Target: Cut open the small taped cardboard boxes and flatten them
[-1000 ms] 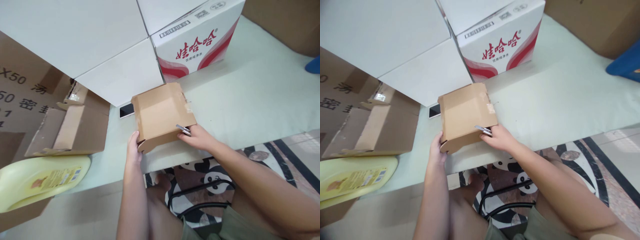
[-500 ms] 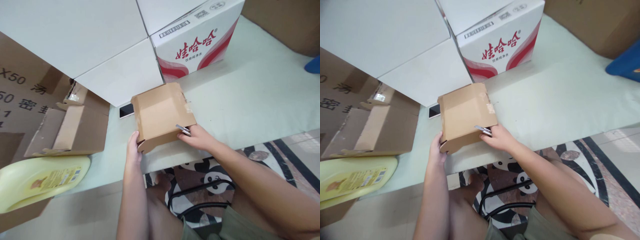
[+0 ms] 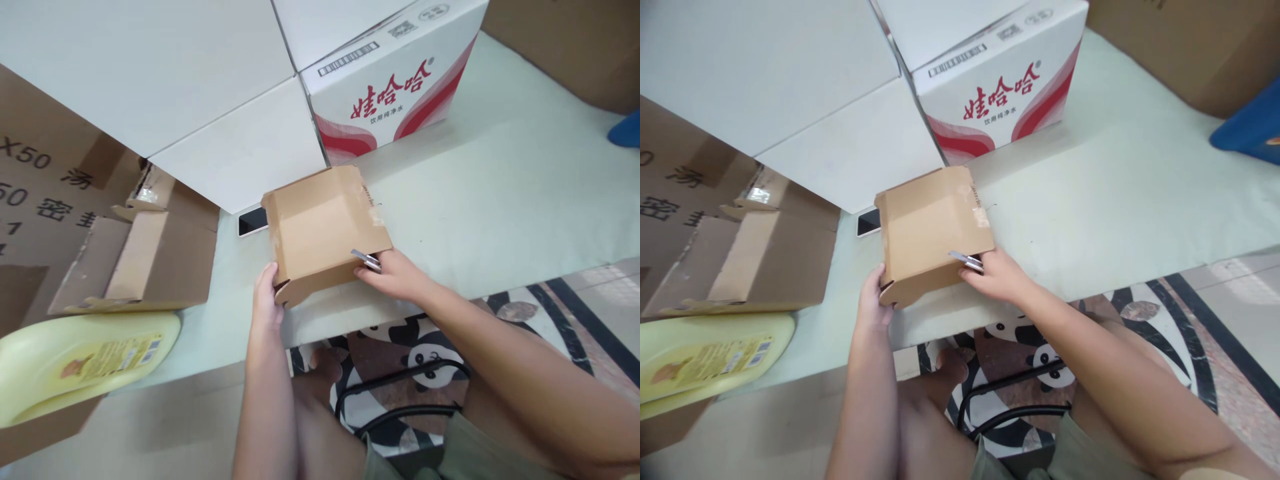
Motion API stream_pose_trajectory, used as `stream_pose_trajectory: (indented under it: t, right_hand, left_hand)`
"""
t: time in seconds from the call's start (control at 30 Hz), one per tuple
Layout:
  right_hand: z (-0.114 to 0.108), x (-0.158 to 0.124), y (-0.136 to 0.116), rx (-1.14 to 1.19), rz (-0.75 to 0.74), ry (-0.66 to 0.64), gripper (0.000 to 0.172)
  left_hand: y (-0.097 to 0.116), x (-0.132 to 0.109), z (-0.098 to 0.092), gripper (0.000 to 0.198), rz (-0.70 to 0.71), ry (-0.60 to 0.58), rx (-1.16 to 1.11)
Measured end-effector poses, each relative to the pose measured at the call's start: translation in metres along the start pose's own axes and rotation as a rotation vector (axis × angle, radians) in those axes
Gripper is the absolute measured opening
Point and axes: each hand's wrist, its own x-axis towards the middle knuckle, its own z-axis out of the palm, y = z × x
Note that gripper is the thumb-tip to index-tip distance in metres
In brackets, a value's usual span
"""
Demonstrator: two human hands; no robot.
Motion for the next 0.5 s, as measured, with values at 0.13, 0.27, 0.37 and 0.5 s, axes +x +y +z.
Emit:
stream_pose_trajectory:
  t: [0.13, 0.27, 0.37, 0.5]
  right_hand:
    - [0.0006, 0.0003, 0.0005, -0.004, -0.015, 0.008, 0.014]
    - [0.0004, 0.0003, 0.0007, -0.009, -0.016, 0.003, 0.013]
    - [0.0006, 0.0002, 0.0011, -0.009, -0.016, 0.008, 0.013]
    - [0.0012, 0.0004, 0.0014, -0.011, -0.022, 0.010, 0.014]
  left_hand:
    - [0.0008, 0.0004, 0.0002, 0.041, -0.006, -0.013, -0.002]
    - [0.0012, 0.0002, -0.0003, 0.040, -0.005, -0.019, -0.005]
    - [0.0009, 0.0001, -0.0007, 0.041, -0.014, -0.012, -0.004]
    - [0.0010, 0.0004, -0.0002, 0.038, -0.008, -0.007, -0.006]
